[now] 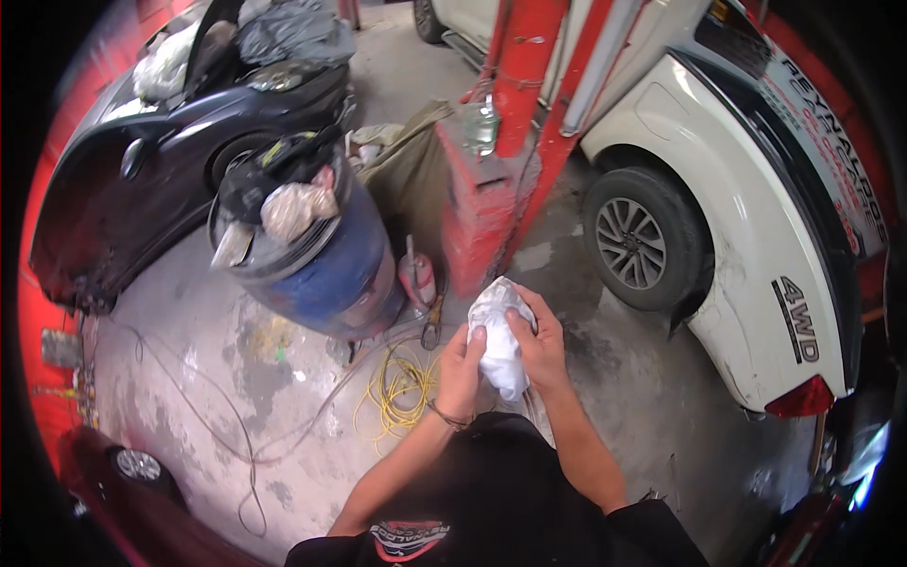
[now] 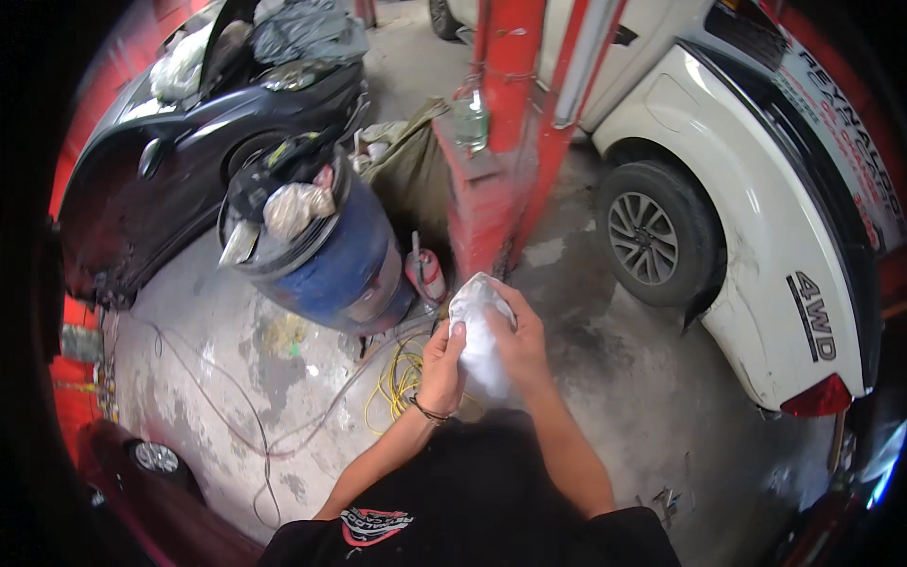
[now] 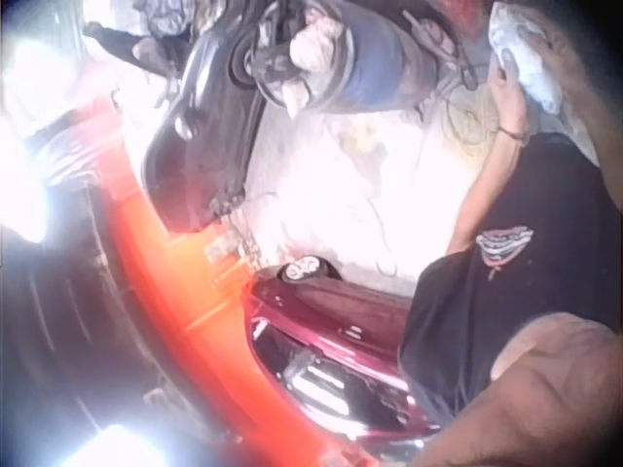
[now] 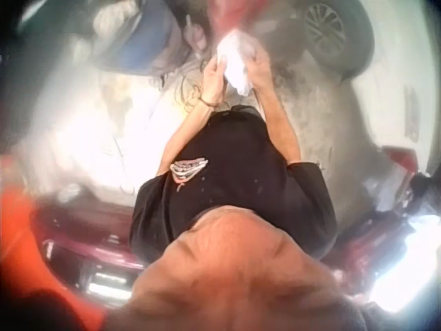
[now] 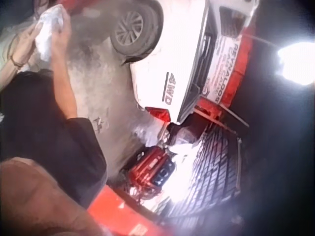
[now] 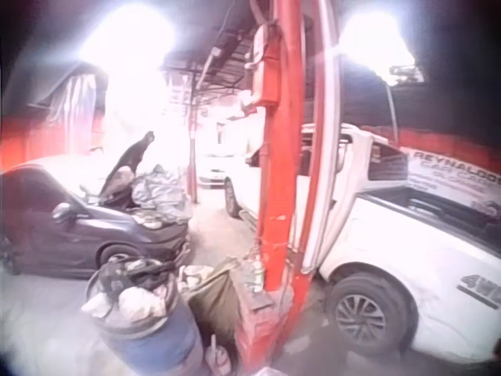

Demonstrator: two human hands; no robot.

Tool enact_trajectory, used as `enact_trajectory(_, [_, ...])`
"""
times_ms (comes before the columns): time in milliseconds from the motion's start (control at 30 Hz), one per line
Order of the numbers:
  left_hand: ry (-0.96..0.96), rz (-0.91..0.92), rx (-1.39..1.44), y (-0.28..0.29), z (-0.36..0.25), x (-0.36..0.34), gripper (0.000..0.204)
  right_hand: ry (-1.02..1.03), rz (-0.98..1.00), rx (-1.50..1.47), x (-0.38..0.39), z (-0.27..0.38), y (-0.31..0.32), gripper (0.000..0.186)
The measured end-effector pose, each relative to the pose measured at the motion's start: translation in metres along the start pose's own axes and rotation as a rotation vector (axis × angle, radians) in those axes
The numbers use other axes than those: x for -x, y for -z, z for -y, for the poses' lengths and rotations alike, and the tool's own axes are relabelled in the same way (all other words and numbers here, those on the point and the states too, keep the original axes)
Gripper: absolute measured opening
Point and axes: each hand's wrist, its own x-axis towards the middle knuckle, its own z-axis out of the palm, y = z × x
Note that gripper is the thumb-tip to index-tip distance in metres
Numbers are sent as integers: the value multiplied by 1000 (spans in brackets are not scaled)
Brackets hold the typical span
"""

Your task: The person wipes the rear panel of a white truck with a cloth, uses a scraper to remove residue from the surface, applies a liquid from a bottle to the cloth, and wipes the panel again.

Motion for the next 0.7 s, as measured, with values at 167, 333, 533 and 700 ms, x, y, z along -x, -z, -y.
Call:
enact_trajectory(167, [-136, 37, -41, -70, 41, -50, 39, 275, -324, 320, -21, -2, 47, 38])
enact_trajectory(333, [-268, -44, -465, -109, 106, -97, 46, 48, -290, -365, -16, -18, 93, 45])
enact_trajectory(533, [-540, -124, -1038, -122, 75, -108, 43, 25, -400, -195, -62, -19, 124, 30])
enact_trajectory(700, [-487, 495, -970, -141, 11, -107, 46, 109, -327, -330, -82, 24, 110, 33])
